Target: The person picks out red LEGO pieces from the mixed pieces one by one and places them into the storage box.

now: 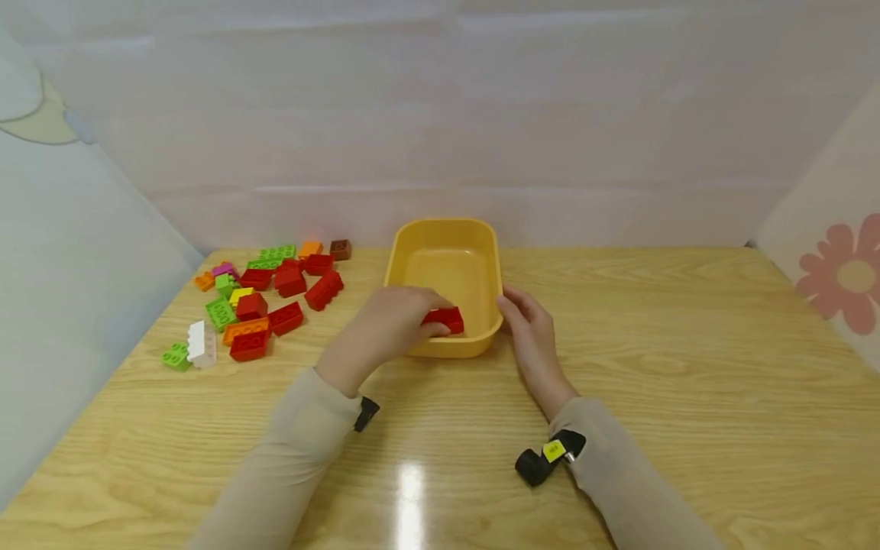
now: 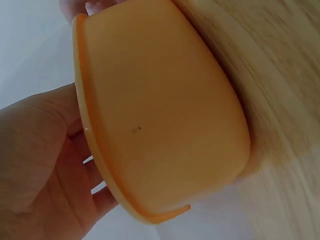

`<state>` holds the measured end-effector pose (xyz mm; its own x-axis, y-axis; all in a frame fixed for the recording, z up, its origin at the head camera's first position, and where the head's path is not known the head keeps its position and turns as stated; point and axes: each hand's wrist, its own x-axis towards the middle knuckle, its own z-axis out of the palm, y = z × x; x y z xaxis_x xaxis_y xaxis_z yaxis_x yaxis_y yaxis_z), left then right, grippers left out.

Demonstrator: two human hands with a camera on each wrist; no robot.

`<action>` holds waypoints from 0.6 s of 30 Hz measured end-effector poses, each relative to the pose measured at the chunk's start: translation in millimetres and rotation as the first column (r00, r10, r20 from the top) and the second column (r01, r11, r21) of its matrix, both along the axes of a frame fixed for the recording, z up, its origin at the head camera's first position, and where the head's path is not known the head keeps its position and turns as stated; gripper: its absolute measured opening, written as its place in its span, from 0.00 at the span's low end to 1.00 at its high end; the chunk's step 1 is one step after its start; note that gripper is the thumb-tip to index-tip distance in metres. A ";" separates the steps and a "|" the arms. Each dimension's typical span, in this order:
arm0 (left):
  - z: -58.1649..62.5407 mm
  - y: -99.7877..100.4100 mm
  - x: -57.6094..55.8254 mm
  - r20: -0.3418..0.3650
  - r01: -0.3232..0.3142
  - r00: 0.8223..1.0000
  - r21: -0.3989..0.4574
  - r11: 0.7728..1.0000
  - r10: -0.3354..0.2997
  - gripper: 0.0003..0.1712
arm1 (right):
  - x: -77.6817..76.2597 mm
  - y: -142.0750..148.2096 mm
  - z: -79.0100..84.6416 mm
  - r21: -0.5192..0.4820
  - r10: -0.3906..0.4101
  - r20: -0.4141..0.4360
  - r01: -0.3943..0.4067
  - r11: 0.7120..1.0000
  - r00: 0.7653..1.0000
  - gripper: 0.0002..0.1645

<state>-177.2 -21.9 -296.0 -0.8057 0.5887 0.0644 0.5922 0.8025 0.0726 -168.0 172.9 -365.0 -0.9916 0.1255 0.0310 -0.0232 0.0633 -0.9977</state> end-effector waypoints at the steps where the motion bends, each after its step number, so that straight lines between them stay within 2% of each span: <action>1: 0.1 0.8 -0.9 0.013 -0.001 1.000 0.003 1.000 0.001 0.19 | -0.5 0.0 0.0 0.000 -0.002 -0.003 0.002 1.000 1.000 0.35; 6: -1.3 2.2 -2.5 0.110 -0.025 0.994 0.025 0.999 0.022 0.14 | 0.4 1.2 -0.4 0.007 -0.004 -0.014 0.004 1.000 1.000 0.34; 12: -4.2 -2.8 -3.4 0.215 -0.036 0.976 0.065 0.997 0.021 0.18 | 2.7 1.1 -0.7 0.021 0.013 -0.002 -0.013 1.000 1.000 0.34; 15: -2.9 -5.2 -4.2 0.217 -0.033 0.976 0.080 0.996 0.015 0.19 | 2.2 -0.4 -0.6 0.043 0.002 0.005 -0.002 0.999 1.000 0.34; 18: -0.9 -6.8 -5.4 0.183 -0.029 0.983 0.089 0.996 0.012 0.19 | 1.2 -1.5 -0.4 0.051 0.001 0.015 -0.002 0.999 1.000 0.35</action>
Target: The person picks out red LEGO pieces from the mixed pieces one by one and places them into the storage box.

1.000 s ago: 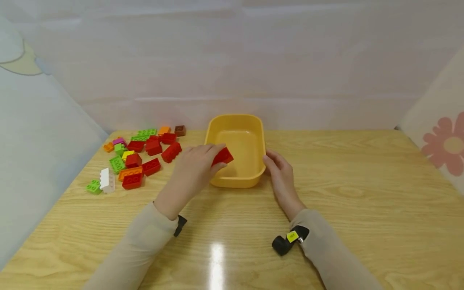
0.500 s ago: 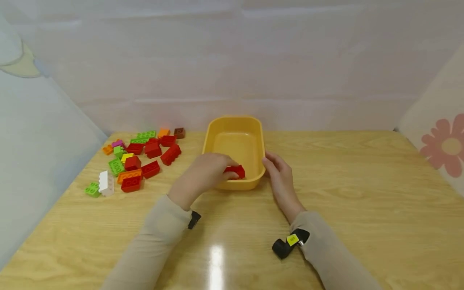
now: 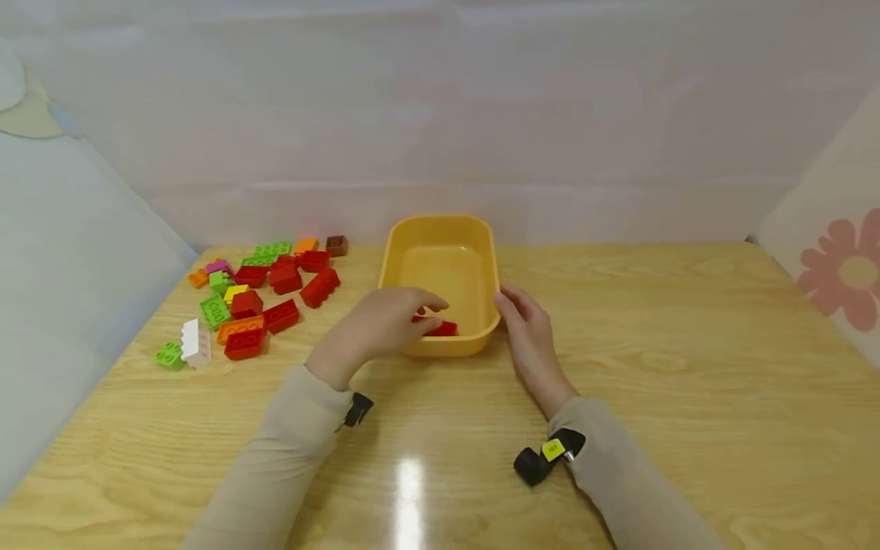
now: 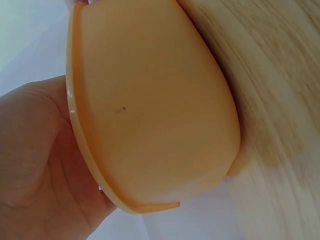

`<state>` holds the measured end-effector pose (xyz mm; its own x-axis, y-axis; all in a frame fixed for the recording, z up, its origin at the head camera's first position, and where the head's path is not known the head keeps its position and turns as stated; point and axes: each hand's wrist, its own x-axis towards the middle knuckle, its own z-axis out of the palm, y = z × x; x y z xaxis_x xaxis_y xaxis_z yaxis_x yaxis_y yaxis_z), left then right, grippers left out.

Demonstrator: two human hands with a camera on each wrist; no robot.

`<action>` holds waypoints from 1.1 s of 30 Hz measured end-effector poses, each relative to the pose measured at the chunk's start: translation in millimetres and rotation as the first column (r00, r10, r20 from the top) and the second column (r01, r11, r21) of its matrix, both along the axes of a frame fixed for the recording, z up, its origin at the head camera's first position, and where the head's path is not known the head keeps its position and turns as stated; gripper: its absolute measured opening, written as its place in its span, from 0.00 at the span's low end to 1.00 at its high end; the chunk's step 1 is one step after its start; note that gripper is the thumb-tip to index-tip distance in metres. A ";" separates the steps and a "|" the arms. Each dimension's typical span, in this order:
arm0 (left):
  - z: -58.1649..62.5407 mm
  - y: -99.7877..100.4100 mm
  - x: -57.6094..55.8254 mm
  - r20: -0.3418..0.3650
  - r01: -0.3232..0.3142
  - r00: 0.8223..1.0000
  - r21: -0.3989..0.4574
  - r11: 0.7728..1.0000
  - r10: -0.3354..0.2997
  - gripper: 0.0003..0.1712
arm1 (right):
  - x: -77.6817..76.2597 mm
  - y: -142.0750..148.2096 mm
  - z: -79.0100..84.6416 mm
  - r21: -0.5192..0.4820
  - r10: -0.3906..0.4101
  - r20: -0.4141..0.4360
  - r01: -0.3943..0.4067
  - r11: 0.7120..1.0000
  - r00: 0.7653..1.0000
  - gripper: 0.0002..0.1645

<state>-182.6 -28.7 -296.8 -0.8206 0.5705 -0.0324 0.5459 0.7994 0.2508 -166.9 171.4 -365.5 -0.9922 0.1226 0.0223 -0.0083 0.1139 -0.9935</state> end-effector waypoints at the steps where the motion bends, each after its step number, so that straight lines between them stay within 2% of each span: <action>1: 0.9 -0.9 -0.4 -0.019 -0.001 1.000 -0.002 1.000 0.001 0.19 | -0.3 -0.7 0.6 0.011 -0.002 0.003 0.002 1.000 1.000 0.35; 9: 8.9 -2.0 0.6 -0.180 -0.003 0.984 -0.042 0.999 -0.004 0.19 | 1.6 1.5 3.9 0.075 -0.013 0.007 0.013 0.997 1.000 0.34; 12: 15.6 -3.8 3.8 -0.200 -0.007 0.980 -0.040 0.999 -0.001 0.18 | 2.7 1.8 3.6 0.096 -0.009 0.017 0.007 0.995 1.000 0.35; 17: 27.5 -16.1 6.1 -0.163 -0.066 0.985 0.000 0.998 0.065 0.15 | 1.7 -0.8 2.7 0.109 -0.001 0.005 0.000 0.994 1.000 0.35; 22: 32.6 -30.8 2.2 -0.098 -0.155 0.983 0.026 0.988 0.157 0.15 | 0.6 -0.4 2.7 0.125 -0.001 0.007 0.000 0.992 1.000 0.35; 28: 33.7 -52.4 -7.3 -0.035 -0.262 0.964 0.034 0.964 0.264 0.17 | 1.1 1.8 3.0 0.160 -0.001 0.014 -0.001 0.987 1.000 0.36; 33: 33.6 -74.7 -14.9 -0.087 -0.322 0.940 0.093 0.942 0.330 0.16 | 0.3 0.9 3.5 0.127 -0.002 0.004 0.002 0.992 1.000 0.35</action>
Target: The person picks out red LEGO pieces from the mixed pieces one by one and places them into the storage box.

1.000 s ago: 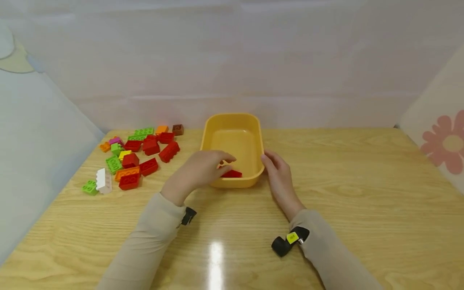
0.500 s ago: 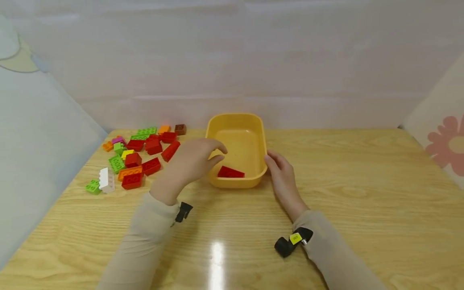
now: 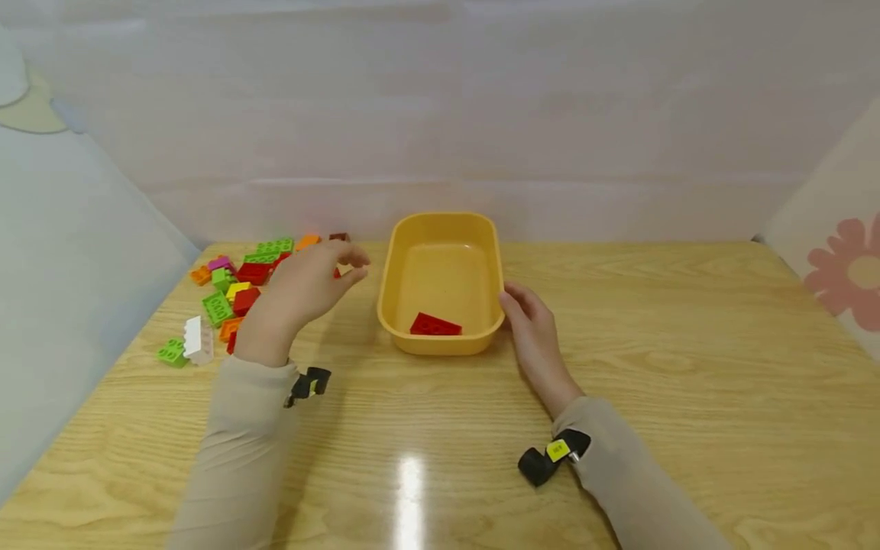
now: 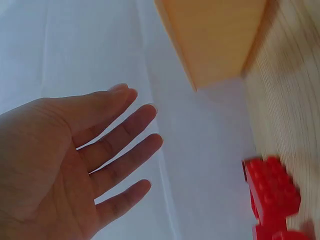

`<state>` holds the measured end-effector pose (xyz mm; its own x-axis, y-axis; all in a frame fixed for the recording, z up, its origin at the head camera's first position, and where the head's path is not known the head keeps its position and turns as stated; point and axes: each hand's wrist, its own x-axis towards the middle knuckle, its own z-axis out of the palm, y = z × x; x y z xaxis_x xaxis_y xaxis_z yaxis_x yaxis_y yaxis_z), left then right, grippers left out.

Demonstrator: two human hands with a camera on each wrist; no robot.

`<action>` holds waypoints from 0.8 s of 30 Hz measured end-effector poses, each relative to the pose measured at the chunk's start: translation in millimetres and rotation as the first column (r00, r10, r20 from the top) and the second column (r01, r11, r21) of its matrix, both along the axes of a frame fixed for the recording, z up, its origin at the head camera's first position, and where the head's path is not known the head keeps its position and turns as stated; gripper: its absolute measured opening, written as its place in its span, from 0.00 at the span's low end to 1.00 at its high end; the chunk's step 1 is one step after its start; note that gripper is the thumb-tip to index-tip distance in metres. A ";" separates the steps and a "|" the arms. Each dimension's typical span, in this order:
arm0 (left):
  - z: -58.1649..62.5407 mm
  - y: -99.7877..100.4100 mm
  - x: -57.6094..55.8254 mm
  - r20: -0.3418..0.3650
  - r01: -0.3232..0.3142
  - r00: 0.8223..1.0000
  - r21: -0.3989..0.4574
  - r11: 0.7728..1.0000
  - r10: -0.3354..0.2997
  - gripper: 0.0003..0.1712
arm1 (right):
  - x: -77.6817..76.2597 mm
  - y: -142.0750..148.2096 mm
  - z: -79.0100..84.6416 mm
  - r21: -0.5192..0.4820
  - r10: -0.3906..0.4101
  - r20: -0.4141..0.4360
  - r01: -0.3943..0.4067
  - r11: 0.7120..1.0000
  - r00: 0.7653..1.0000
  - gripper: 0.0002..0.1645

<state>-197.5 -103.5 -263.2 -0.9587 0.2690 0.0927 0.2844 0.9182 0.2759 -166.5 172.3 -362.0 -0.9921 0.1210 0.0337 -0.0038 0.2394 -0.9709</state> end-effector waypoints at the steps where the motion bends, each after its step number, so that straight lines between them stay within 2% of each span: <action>1: 0.8 -4.9 -0.1 -0.007 -0.017 1.000 -0.004 1.000 0.017 0.16 | -0.2 -0.4 -0.2 -0.004 0.001 0.000 -0.001 1.000 1.000 0.35; 4: 1.6 -19.2 0.4 0.016 -0.064 0.998 -0.003 0.998 0.064 0.18 | -0.5 -1.5 -0.7 -0.009 0.005 0.003 -0.005 1.000 1.000 0.35; 10: -2.6 -35.7 -2.2 0.159 -0.122 0.980 0.023 0.992 0.117 0.23 | -0.8 -2.5 -1.0 -0.009 0.000 0.007 0.000 1.000 1.000 0.34; 15: -4.8 -47.4 -3.0 0.140 -0.176 0.973 -0.065 0.982 0.183 0.23 | -1.2 -3.1 -0.9 -0.041 0.004 0.007 -0.003 0.999 1.000 0.34; 17: -5.2 -53.0 -2.1 0.154 -0.206 0.964 -0.092 0.974 0.218 0.24 | -1.4 -3.0 -0.9 -0.051 0.008 0.009 -0.007 0.999 1.000 0.34; 21: -5.9 -62.4 0.6 0.225 -0.255 0.934 -0.119 0.959 0.277 0.28 | -1.6 -2.8 -1.1 -0.033 0.010 0.004 -0.010 0.999 1.000 0.34; 24: -6.8 -66.7 3.6 0.250 -0.280 0.918 -0.147 0.949 0.309 0.26 | -1.5 -3.6 -0.8 -0.025 0.010 0.004 -0.010 1.000 1.000 0.34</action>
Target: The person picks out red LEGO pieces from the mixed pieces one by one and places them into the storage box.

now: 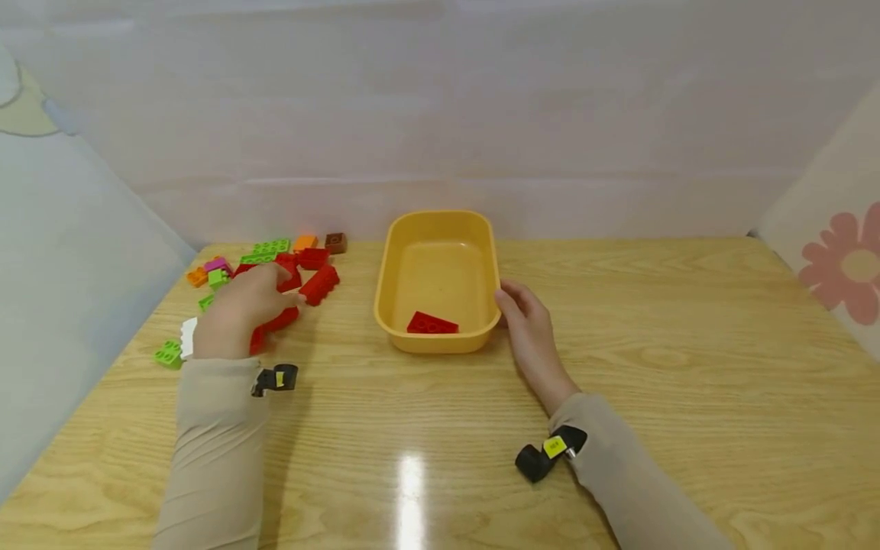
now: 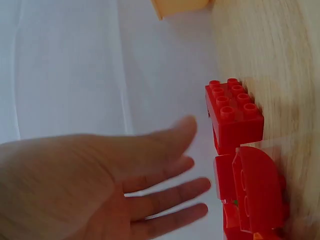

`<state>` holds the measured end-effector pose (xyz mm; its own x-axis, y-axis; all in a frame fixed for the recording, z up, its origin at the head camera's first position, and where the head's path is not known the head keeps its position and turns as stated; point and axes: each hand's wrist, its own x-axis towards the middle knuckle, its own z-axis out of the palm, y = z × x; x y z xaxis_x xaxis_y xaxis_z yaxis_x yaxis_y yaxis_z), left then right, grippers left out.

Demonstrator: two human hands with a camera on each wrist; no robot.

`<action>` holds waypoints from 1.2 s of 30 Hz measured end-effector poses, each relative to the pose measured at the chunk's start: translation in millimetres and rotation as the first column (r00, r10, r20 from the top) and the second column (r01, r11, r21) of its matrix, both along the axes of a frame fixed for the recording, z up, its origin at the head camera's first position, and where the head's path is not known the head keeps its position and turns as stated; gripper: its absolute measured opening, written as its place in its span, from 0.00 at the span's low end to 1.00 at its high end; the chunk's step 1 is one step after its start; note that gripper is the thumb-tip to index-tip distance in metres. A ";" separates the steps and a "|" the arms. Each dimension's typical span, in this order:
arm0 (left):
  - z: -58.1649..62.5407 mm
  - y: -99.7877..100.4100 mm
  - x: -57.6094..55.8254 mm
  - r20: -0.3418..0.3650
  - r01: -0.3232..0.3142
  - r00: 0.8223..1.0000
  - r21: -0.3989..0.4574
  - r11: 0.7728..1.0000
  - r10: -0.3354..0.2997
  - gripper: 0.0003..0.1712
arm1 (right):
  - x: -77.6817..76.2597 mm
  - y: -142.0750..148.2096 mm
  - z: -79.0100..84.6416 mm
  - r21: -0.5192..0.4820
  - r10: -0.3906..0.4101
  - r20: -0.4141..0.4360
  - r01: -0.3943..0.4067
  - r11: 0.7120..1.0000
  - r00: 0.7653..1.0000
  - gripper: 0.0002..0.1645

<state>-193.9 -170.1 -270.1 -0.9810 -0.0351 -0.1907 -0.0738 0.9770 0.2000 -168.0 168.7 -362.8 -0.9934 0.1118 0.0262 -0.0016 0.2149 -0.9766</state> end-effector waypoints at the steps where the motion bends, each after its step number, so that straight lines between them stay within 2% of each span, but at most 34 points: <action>1: -0.8 -0.9 0.8 0.003 -0.007 1.000 -0.008 1.000 0.007 0.24 | 0.1 -0.6 0.2 -0.012 0.003 0.001 -0.003 1.000 1.000 0.34; 4: -3.1 -2.1 3.2 0.016 -0.031 0.999 -0.028 0.999 0.031 0.20 | 0.3 -3.4 1.5 -0.076 0.019 0.011 -0.018 0.997 1.000 0.34; 7: -4.4 -2.2 5.2 0.045 -0.027 0.999 -0.028 0.999 0.029 0.17 | 0.1 -6.2 2.6 -0.121 0.031 0.015 -0.029 0.992 0.999 0.34; 13: -4.9 -1.2 6.3 0.108 -0.016 0.994 -0.011 1.000 0.017 0.14 | 0.7 -6.2 2.3 -0.064 0.018 0.011 -0.017 0.998 1.000 0.33; 17: -8.1 0.3 3.3 0.109 -0.021 0.994 -0.018 1.000 0.023 0.12 | 1.0 -4.6 1.3 -0.061 0.017 0.017 -0.016 0.998 1.000 0.34; 22: -12.6 4.6 -0.4 0.104 0.003 0.995 -0.030 1.000 0.000 0.11 | 1.1 -0.3 1.6 -0.026 -0.001 0.012 0.001 1.000 1.000 0.35; 30: -12.5 7.6 -0.5 0.169 0.021 0.985 -0.011 1.000 -0.019 0.09 | 2.3 1.7 1.7 -0.081 0.010 0.015 -0.009 0.997 1.000 0.36; 36: -6.8 11.5 2.2 0.163 0.003 0.987 -0.023 1.000 0.001 0.05 | 3.1 0.2 2.3 -0.101 0.020 0.018 -0.018 0.995 1.000 0.36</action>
<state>-191.7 -158.7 -276.9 -0.9368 -0.0406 -0.3475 -0.1029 0.9813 0.1628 -164.9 168.9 -360.5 -0.9955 0.0943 -0.0030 0.0139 0.1155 -0.9932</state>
